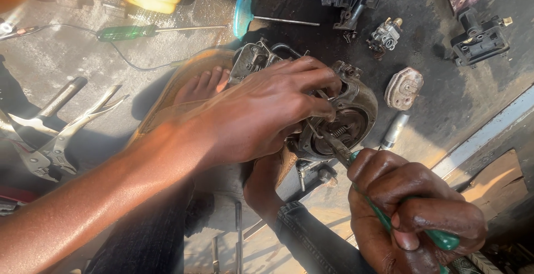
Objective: The person uses pliers and a socket wrench to adjust and tighten components on a small engine block. They manipulate internal parts, reposition the engine, and secure bolts while working on the floor.
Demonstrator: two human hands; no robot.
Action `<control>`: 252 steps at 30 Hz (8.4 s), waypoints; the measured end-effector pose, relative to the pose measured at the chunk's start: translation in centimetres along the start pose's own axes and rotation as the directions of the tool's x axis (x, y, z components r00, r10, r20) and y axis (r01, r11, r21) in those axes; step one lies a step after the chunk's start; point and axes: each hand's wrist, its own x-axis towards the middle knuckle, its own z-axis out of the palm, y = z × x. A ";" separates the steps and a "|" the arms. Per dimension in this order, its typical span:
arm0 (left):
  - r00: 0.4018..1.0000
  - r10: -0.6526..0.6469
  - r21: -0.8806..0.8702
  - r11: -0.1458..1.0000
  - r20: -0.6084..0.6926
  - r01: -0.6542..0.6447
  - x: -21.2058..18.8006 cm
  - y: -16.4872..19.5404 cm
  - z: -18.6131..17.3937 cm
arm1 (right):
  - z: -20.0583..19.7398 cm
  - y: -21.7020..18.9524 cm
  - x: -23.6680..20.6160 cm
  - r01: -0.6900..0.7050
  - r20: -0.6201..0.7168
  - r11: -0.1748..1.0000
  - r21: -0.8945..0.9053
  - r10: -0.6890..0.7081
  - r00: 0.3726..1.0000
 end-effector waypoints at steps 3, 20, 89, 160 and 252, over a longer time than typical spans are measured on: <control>0.991 -0.107 0.084 0.991 0.086 0.100 0.2 -0.8 1.1 | 0.4 0.0 -0.4 -0.003 -0.061 1.000 0.014 0.004 0.998; 0.995 -0.045 -0.040 0.998 -0.094 0.042 0.6 -0.9 1.8 | 2.1 1.1 0.8 0.126 -0.378 0.990 -0.062 -0.140 0.915; 0.883 0.130 0.519 0.766 0.452 -0.379 2.1 1.9 2.2 | -1.9 -2.4 0.3 -0.082 -0.310 0.988 -0.133 0.037 0.950; 0.998 0.019 0.085 0.996 -0.063 -0.013 -3.0 -3.0 6.0 | -2.7 -2.7 -2.2 -0.086 0.151 0.996 -0.029 0.089 0.984; 0.970 -0.239 0.191 0.951 -0.051 0.245 -4.8 1.4 -0.8 | -2.8 3.2 0.7 -0.273 -0.238 0.679 0.681 0.559 0.794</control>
